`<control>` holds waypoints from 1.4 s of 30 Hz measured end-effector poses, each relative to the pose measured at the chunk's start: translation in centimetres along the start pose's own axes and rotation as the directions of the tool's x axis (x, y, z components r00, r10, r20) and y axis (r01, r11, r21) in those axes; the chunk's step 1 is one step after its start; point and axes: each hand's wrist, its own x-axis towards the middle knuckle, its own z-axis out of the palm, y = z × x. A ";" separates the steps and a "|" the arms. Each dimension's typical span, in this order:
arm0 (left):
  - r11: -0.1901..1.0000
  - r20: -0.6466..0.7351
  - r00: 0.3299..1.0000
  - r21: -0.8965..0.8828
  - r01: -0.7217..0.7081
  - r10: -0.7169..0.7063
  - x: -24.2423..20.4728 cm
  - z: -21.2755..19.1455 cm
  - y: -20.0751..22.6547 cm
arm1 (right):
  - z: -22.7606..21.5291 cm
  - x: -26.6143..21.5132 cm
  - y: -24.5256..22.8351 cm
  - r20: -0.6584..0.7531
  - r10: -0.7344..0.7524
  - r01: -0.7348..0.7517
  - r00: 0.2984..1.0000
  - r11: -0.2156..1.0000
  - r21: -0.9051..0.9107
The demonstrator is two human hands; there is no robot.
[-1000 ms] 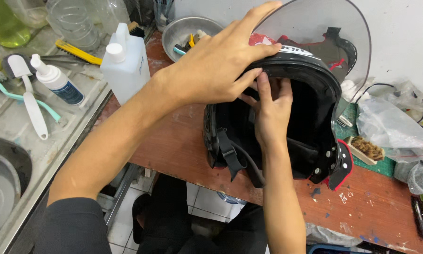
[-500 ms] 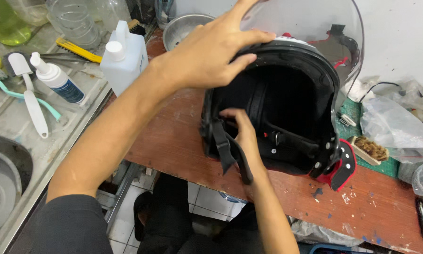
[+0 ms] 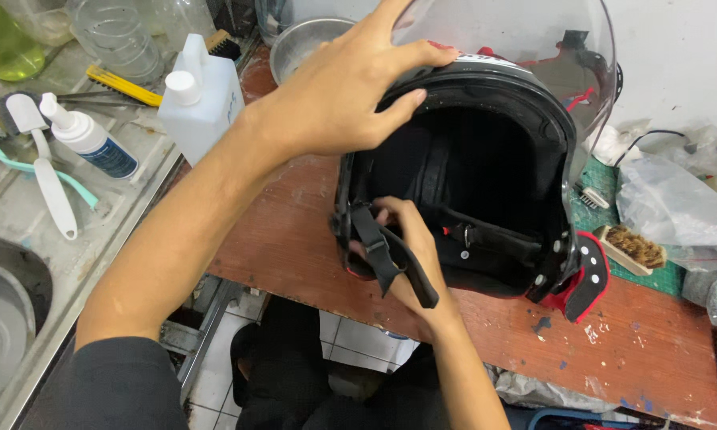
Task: The person disassembles a motorcycle helmet by removing the cheek pads, the interior liner, and the chin strap. They work at a cluttered table, detaching each component by hand and setting them aside.
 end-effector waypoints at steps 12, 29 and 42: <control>0.991 -0.084 0.996 0.133 -0.028 0.039 1.7 1.4 3.1 | -4.5 -4.5 -2.4 -0.341 0.004 0.045 0.940 0.990 0.135; 0.973 -0.098 0.995 0.231 0.018 0.005 2.6 2.3 4.7 | -11.1 -12.4 -2.1 -0.587 -0.133 0.355 0.799 0.891 0.281; 0.982 -0.092 0.996 0.190 0.025 -0.008 2.4 2.6 4.4 | -6.8 -7.2 -5.5 -0.121 0.035 -0.044 0.992 0.996 -0.079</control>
